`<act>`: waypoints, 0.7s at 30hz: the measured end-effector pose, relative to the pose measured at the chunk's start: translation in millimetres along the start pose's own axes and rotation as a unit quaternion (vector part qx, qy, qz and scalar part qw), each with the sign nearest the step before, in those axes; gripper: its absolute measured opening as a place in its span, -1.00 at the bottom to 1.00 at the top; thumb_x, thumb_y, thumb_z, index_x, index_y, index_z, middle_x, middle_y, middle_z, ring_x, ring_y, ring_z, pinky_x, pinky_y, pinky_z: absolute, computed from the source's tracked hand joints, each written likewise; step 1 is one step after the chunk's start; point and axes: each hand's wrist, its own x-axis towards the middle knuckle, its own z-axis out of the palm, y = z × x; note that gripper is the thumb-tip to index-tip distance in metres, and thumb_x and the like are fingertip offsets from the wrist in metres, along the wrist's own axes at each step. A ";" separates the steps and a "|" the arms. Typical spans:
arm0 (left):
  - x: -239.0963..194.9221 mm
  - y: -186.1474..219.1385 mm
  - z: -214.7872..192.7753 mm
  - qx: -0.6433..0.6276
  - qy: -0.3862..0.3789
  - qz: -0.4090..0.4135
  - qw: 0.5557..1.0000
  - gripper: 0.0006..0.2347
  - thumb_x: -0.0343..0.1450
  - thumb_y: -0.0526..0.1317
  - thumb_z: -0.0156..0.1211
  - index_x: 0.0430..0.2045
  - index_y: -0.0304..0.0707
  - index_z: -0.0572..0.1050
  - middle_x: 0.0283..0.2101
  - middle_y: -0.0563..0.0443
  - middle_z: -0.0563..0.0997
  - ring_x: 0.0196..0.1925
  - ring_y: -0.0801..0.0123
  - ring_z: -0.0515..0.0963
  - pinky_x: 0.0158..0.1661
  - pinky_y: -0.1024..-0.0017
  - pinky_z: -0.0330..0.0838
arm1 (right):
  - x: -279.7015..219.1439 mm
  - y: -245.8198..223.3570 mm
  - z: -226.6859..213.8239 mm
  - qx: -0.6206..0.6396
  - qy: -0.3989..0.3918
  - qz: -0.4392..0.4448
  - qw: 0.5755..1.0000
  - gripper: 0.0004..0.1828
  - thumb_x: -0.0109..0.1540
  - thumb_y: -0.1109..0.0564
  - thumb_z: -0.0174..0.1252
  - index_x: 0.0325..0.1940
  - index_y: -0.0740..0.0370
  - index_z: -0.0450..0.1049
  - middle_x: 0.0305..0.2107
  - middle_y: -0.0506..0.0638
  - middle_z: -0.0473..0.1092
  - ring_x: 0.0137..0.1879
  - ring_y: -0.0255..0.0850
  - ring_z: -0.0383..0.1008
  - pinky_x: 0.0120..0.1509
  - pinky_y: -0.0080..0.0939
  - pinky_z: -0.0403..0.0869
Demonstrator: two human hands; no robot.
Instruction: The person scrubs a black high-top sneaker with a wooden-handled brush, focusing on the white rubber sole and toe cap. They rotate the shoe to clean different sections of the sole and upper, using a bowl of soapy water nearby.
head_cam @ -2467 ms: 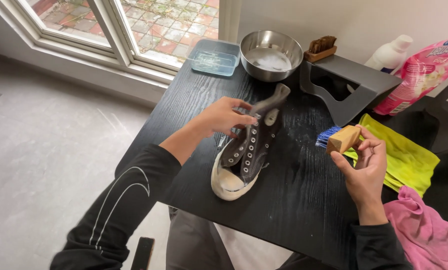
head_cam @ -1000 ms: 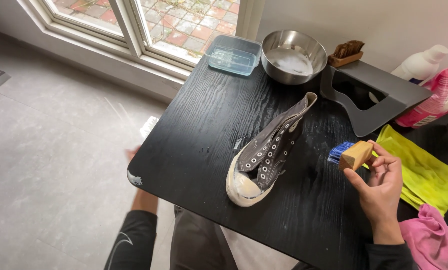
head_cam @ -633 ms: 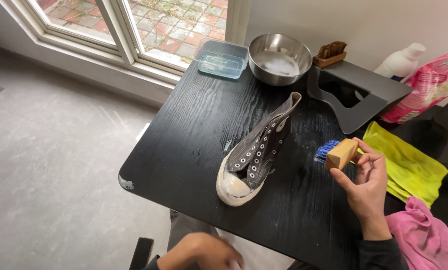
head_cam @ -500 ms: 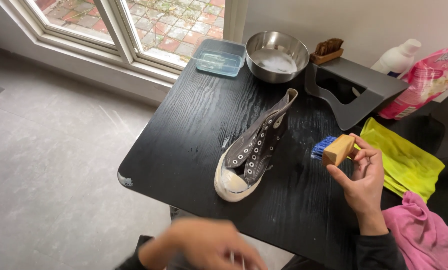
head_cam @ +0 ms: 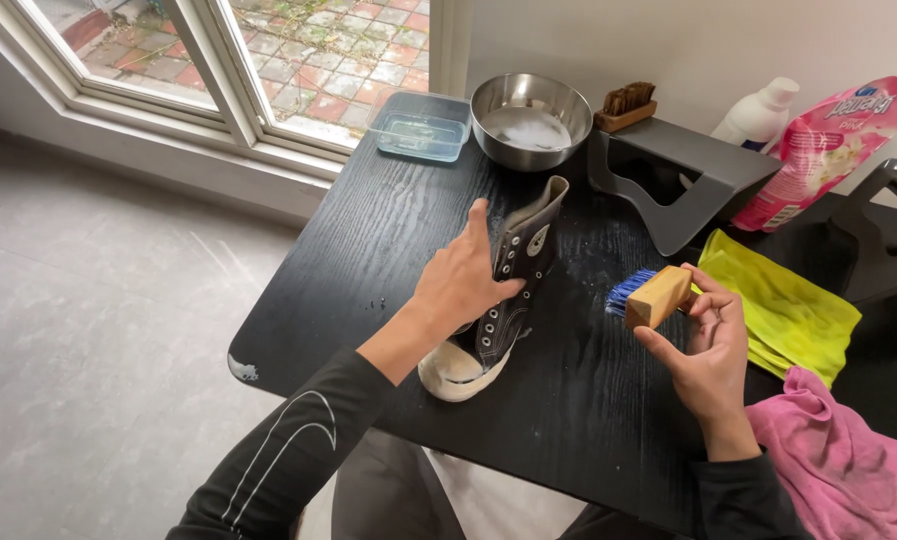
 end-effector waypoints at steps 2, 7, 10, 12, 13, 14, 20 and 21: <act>16.6 -12.3 6.2 0.036 -0.031 -0.015 0.999 -0.45 0.31 0.01 0.32 -0.02 -0.39 0.23 -0.02 -0.39 0.44 -0.20 -0.31 0.66 -0.37 0.00 0.62 | 1.1 -1.2 0.6 -0.003 -0.002 0.000 1.000 -0.35 0.00 0.24 0.45 -0.16 0.23 0.04 0.32 0.26 0.14 0.25 -0.07 0.32 0.37 -0.10 0.29; 40.3 -40.5 21.9 0.028 -0.078 0.002 0.997 -0.63 0.45 -0.01 0.14 -0.67 -0.32 0.58 -0.66 -0.16 0.54 -0.68 0.12 0.58 -0.73 0.34 0.39 | 1.2 -7.3 1.2 -0.002 0.000 0.003 1.000 -0.34 -0.02 0.25 0.46 -0.17 0.24 0.05 0.32 0.29 0.13 0.27 -0.02 0.32 0.39 -0.06 0.29; 40.2 -55.3 27.9 -0.036 -0.098 -0.020 0.994 -0.55 0.33 0.16 0.18 -0.65 -0.33 0.60 -0.49 -0.38 0.62 -0.31 -0.28 0.65 -0.35 0.00 0.52 | 0.2 -0.4 -3.2 0.008 0.012 0.001 1.000 -0.32 -0.03 0.24 0.46 -0.17 0.24 0.04 0.33 0.29 0.13 0.27 -0.04 0.32 0.39 -0.09 0.29; 41.2 -72.1 30.2 -0.244 -0.105 -0.074 0.961 -0.64 0.35 -0.02 0.32 -0.65 -0.44 0.58 -0.57 -0.26 0.59 -0.47 0.15 0.68 -0.43 0.32 0.60 | 2.6 4.8 -6.7 0.026 0.010 -0.010 1.000 -0.33 -0.01 0.24 0.45 -0.17 0.22 0.03 0.34 0.26 0.12 0.26 -0.09 0.32 0.38 -0.18 0.31; 39.3 -73.1 31.0 -0.245 -0.108 -0.071 0.961 -0.64 0.35 -0.02 0.32 -0.65 -0.44 0.58 -0.57 -0.26 0.59 -0.47 0.15 0.68 -0.43 0.32 0.60 | 2.4 4.9 -8.0 0.023 0.012 -0.010 1.000 -0.33 -0.01 0.24 0.45 -0.17 0.22 0.03 0.34 0.26 0.12 0.26 -0.09 0.32 0.38 -0.18 0.31; 37.1 -74.7 31.3 -0.253 -0.103 -0.076 0.959 -0.62 0.36 -0.01 0.32 -0.70 -0.41 0.54 -0.63 -0.26 0.54 -0.52 0.17 0.62 -0.47 0.32 0.54 | 2.5 4.8 -8.7 0.024 0.009 -0.008 1.000 -0.34 -0.01 0.23 0.46 -0.17 0.22 0.04 0.35 0.25 0.12 0.25 -0.10 0.32 0.39 -0.18 0.31; 27.7 -68.8 14.9 -0.310 -0.113 -0.106 0.938 -0.63 0.33 -0.03 0.38 -0.66 -0.44 0.52 -0.59 -0.27 0.49 -0.50 0.17 0.66 -0.44 0.37 0.60 | 5.0 5.6 -11.2 0.002 -0.009 -0.001 1.000 -0.34 -0.02 0.24 0.47 -0.19 0.24 0.06 0.34 0.27 0.14 0.23 -0.09 0.34 0.40 -0.12 0.30; 24.6 -63.3 5.9 -0.303 -0.120 -0.100 0.940 -0.63 0.33 -0.03 0.39 -0.65 -0.45 0.53 -0.58 -0.32 0.48 -0.51 0.10 0.69 -0.43 0.35 0.62 | 5.8 5.1 -10.8 0.001 -0.010 -0.001 1.000 -0.35 -0.02 0.24 0.47 -0.20 0.24 0.06 0.34 0.28 0.14 0.22 -0.09 0.34 0.40 -0.11 0.31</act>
